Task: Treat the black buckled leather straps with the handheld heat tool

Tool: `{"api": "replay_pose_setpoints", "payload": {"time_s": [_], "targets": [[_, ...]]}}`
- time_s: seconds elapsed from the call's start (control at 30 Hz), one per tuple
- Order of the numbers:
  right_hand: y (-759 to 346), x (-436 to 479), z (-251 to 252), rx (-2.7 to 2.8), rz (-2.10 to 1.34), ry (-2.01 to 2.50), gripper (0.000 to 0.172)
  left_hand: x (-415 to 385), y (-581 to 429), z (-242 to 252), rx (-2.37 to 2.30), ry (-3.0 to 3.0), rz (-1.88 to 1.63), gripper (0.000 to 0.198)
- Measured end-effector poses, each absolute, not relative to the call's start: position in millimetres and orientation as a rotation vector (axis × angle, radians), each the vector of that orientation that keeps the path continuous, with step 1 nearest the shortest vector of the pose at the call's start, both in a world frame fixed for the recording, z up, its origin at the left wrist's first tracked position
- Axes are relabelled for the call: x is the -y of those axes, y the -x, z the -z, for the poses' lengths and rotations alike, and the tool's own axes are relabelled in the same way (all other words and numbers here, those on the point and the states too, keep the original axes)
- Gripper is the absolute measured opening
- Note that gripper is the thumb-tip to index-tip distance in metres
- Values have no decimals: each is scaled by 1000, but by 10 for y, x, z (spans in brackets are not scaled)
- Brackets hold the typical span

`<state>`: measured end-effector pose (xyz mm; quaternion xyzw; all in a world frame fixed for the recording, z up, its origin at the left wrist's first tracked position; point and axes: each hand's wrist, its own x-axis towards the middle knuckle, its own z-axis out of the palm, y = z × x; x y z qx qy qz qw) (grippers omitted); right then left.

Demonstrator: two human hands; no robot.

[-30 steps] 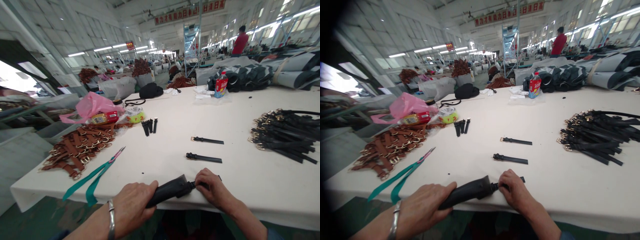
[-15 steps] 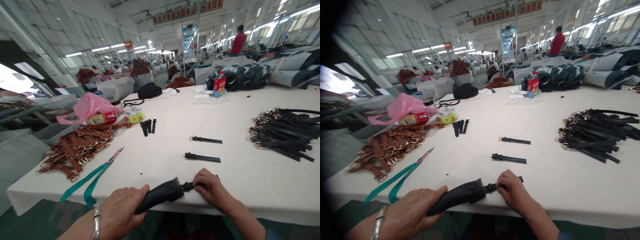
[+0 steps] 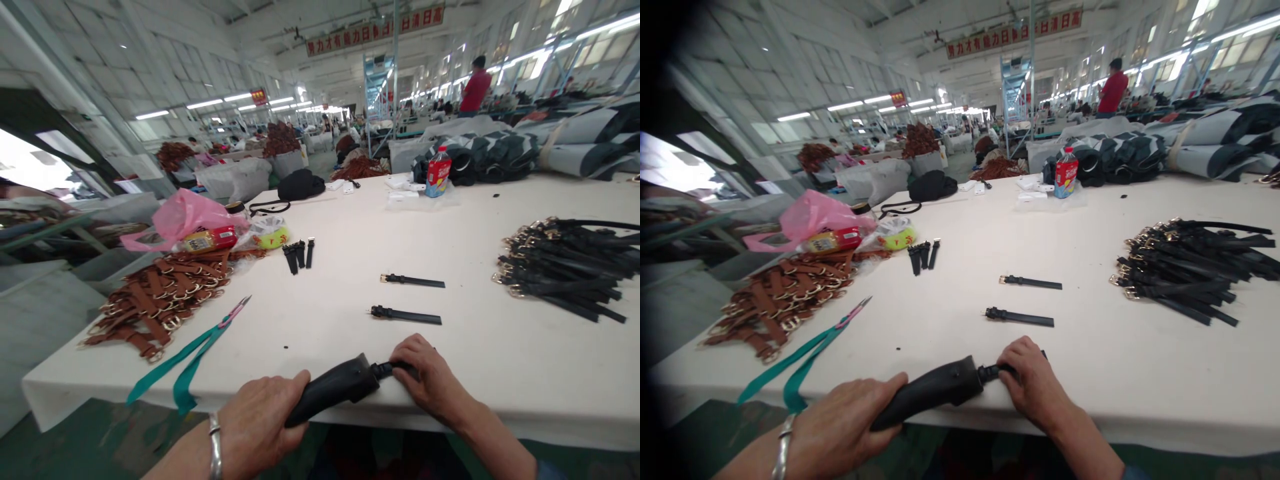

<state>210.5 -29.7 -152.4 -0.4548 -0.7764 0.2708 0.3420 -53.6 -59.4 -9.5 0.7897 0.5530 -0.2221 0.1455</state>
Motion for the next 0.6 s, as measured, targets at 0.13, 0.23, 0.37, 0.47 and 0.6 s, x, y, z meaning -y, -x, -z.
{"api": "replay_pose_setpoints", "payload": {"time_s": [0.13, 0.23, 0.37, 0.47, 0.6], "targets": [[-2115, 313, 1559, 1974, -721, 1228, 15, 563, 520, 32, -1616, -2280, 691, 37], [-2114, 308, 1569, 1992, -730, 1227, 15, 524, 452, 6, -1623, -2311, 685, 35], [-2115, 291, 1584, 1984, -745, 1232, 17, 502, 418, 74, -1590, -2339, 656, 35], [-2120, 285, 1592, 1974, -750, 1240, 19, 529, 514, 179, -1624, -2320, 571, 35], [-2118, 297, 1576, 1964, -754, 1265, 15, 553, 625, 157, -1709, -2260, 488, 33]]}}
